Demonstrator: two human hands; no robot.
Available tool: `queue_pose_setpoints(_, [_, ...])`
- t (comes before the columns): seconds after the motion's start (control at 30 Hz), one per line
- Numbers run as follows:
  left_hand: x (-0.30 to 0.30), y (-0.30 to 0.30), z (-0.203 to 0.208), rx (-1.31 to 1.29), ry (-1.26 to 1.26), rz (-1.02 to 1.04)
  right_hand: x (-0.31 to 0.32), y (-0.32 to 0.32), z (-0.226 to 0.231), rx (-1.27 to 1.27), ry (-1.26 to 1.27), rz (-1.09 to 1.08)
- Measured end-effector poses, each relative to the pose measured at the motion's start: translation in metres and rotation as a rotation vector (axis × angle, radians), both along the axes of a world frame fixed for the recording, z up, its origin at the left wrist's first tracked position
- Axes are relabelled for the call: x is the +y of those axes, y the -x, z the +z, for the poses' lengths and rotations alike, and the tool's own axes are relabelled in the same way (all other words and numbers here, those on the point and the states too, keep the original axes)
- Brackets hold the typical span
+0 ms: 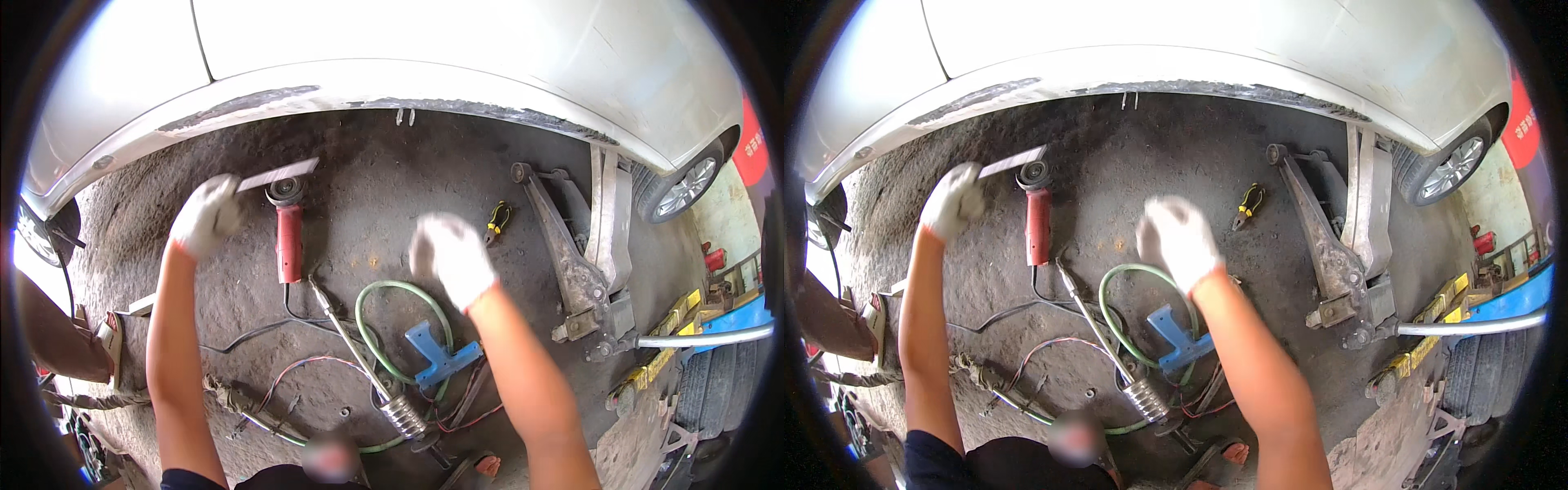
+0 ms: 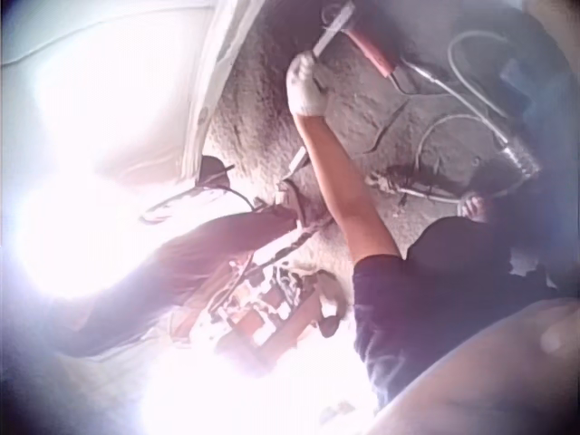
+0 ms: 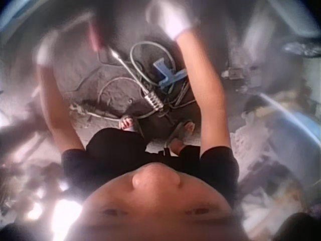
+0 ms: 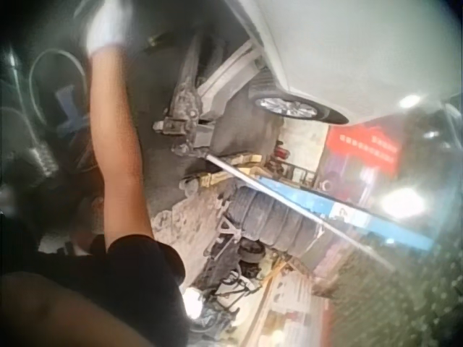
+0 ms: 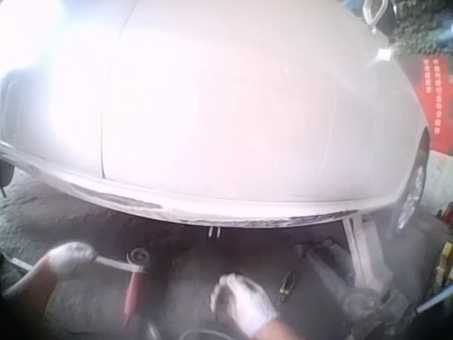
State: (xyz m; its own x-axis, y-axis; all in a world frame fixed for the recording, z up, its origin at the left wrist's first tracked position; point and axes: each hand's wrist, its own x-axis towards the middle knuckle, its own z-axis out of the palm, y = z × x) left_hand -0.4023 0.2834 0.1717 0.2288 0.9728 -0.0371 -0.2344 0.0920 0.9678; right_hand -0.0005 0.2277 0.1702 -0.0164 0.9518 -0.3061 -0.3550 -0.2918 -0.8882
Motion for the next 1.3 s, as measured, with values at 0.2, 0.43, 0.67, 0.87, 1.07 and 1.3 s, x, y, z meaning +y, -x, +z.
queue_pose_setpoints(0.2, [-0.172,0.076,-0.103,0.842,0.169,-0.198,0.139,0.040,0.027,0.609,-0.170,0.278])
queue_pose_setpoints(0.43, [-0.226,0.003,-0.147,0.756,0.648,-0.463,0.157,0.033,0.022,0.684,-0.328,0.293])
queue_pose_setpoints(0.67, [-0.235,0.015,-0.164,0.773,0.706,-0.415,0.117,0.058,0.051,-1.402,-0.879,-0.436])
queue_pose_setpoints(0.87, [-0.257,0.003,-0.168,0.628,0.745,-0.259,0.055,0.038,-0.027,-1.197,-0.596,-0.199])
queue_pose_setpoints(1.07, [-0.290,-0.001,-0.188,0.747,0.654,-0.110,0.099,0.029,-0.024,0.155,-0.244,-0.002])
queue_pose_setpoints(1.3, [-0.307,-0.007,-0.184,0.700,0.745,-0.099,0.141,0.032,0.024,0.759,-0.213,0.320])
